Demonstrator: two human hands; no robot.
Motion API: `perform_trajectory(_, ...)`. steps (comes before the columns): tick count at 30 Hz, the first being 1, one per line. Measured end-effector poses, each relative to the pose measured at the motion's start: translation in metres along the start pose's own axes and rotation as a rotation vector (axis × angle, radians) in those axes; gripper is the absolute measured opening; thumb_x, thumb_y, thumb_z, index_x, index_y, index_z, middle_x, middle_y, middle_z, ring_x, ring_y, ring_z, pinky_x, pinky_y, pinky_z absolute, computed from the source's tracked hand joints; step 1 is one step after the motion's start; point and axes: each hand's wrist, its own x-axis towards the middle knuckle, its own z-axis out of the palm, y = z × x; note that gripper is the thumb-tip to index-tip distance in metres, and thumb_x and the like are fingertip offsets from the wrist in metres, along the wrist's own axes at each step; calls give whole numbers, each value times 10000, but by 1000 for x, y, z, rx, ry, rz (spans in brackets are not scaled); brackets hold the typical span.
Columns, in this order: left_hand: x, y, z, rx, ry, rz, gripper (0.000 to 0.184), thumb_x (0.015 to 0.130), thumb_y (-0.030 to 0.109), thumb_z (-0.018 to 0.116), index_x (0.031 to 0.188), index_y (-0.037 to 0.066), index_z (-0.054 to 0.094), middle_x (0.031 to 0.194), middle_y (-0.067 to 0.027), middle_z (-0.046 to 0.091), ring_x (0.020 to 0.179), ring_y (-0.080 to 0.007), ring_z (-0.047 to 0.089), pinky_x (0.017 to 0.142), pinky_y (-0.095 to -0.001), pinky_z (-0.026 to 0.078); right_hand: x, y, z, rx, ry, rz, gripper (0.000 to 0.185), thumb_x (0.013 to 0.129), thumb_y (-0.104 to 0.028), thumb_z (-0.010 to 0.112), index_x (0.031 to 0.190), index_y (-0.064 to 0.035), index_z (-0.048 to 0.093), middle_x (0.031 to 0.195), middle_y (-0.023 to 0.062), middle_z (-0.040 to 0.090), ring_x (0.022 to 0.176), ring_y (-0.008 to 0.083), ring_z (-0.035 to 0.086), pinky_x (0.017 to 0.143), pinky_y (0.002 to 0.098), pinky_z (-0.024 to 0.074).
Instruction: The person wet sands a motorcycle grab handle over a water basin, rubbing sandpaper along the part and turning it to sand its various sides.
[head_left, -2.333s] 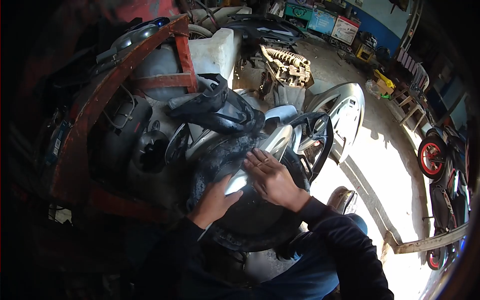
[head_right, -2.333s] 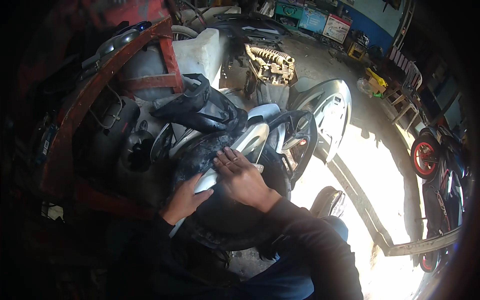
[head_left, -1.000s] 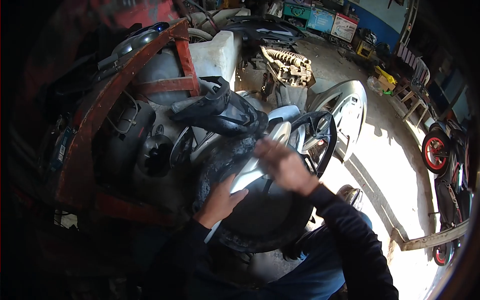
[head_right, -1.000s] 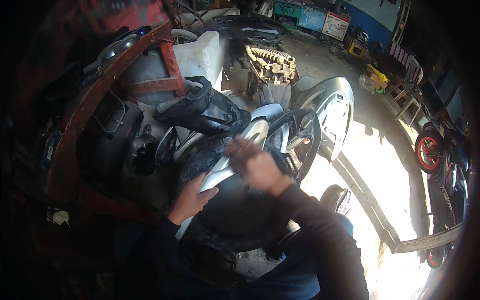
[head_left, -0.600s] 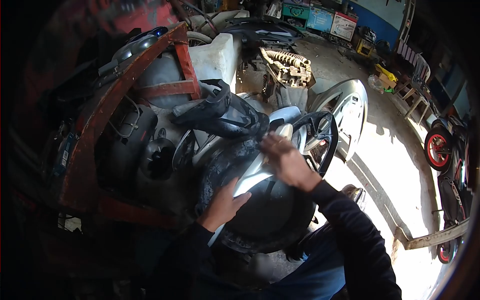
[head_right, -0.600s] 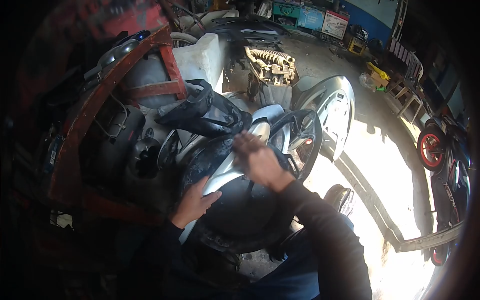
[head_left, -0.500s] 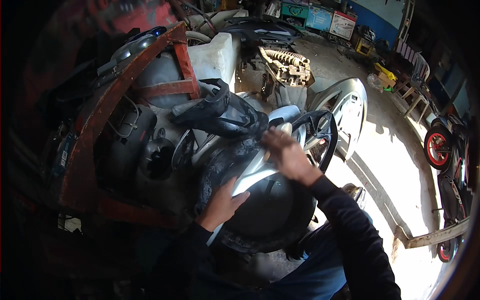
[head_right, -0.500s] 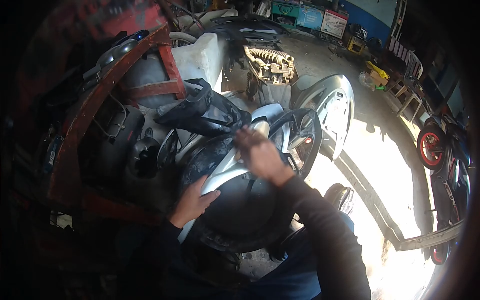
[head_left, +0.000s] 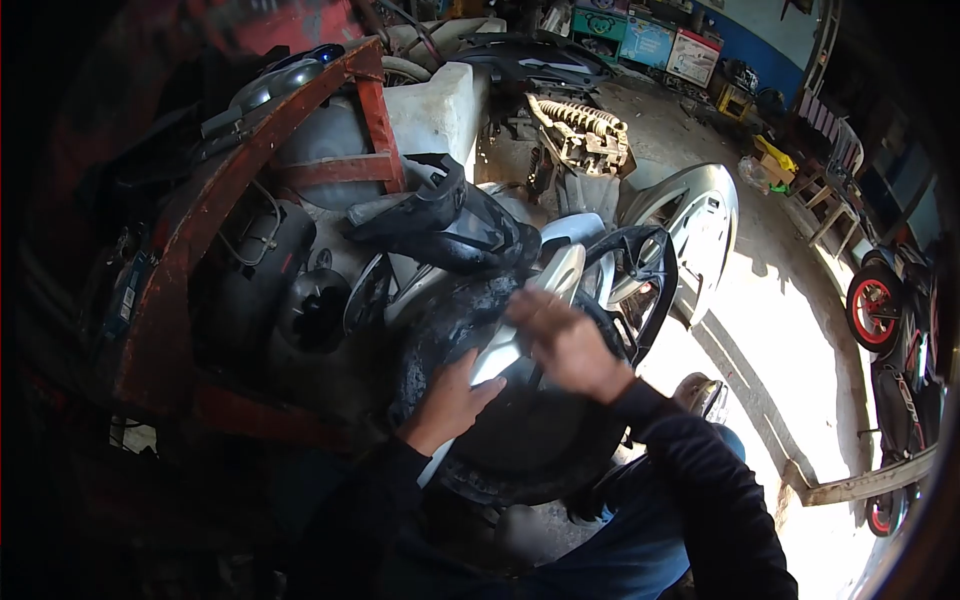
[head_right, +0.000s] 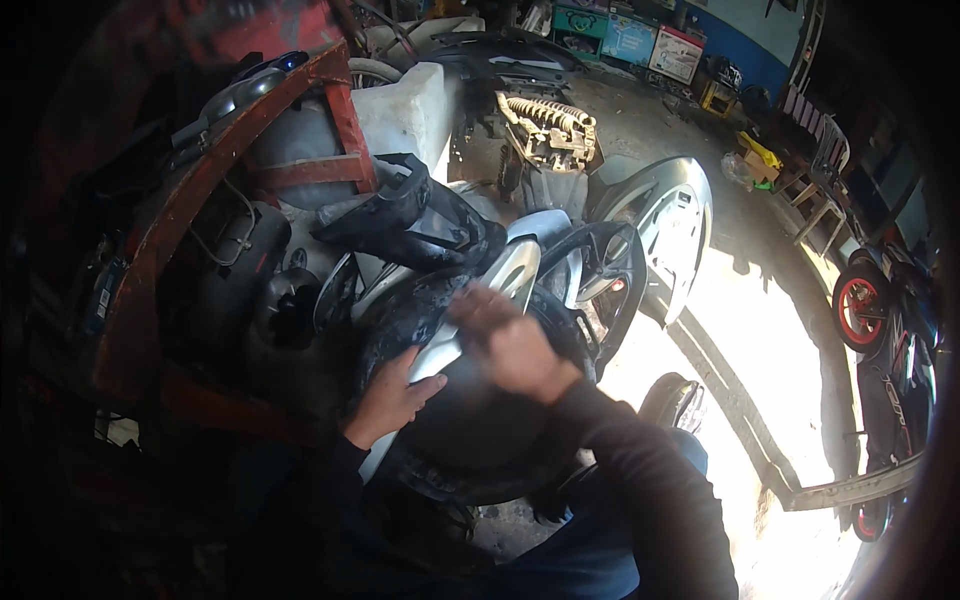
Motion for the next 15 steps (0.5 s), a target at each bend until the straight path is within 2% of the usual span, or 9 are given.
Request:
perform_trajectory(2,1,11,-4,-129,-39,-122,424,888,226,704,1204,-27,578,633,-46,593,467,-106,548,418,-272,445,8,68,3,-251,96,84,385,841,-123,614,1196,28,629,1263,222,624,1254,369,549,1102,436,394)
perform_trajectory(3,-1,12,-4,-129,-34,-126,424,888,226,704,1204,-27,578,633,-46,593,467,-106,548,418,-272,445,10,68,4,-277,61,96,388,836,-141,633,1183,32,633,1277,233,613,1262,364,546,1100,445,395)
perform_trajectory(6,2,23,-4,-148,-41,-149,441,885,232,705,1219,-28,581,644,-38,593,483,-84,545,418,-262,447,8,-10,0,-23,-79,-83,370,814,-167,678,1140,7,651,1184,189,656,1241,347,561,1073,443,427)
perform_trajectory(8,2,41,-15,-109,-143,-327,463,901,238,687,1223,-65,550,842,-261,667,648,-363,665,598,-406,519,14,11,-11,62,-151,121,359,833,-93,633,1183,-13,635,1286,166,610,1301,377,498,1118,476,378)
perform_trajectory(9,0,31,-10,-108,-139,-327,463,901,238,687,1223,-65,550,842,-261,667,648,-363,665,598,-406,519,21,26,-21,-12,-125,132,348,844,-92,625,1184,-14,633,1281,168,610,1315,376,484,1127,473,367)
perform_trajectory(11,-4,4,7,204,168,280,512,899,223,681,1296,-58,521,781,-233,682,631,-370,673,528,-388,514,24,39,-33,-95,-60,133,366,830,-70,623,1189,-5,621,1244,174,618,1335,392,454,1140,487,346)
perform_trajectory(12,-5,12,6,198,171,277,512,899,223,681,1296,-58,521,781,-233,682,631,-370,673,528,-388,514,23,30,-37,-97,-68,130,366,830,-70,623,1189,-5,621,1244,174,618,1335,392,454,1140,487,346)
perform_trajectory(14,-9,38,-2,198,95,134,579,904,233,673,1355,-64,464,853,-307,658,773,-483,646,622,-476,524,19,0,-50,-66,-59,33,409,795,-48,629,1201,1,610,1237,170,614,1336,408,450,1144,509,334)
perform_trajectory(15,-10,43,-3,193,95,132,579,904,233,673,1355,-64,464,853,-307,658,773,-483,646,622,-476,524,19,-8,-52,-136,-27,-5,416,742,-63,667,1146,24,624,1212,190,625,1238,425,526,1115,500,375)
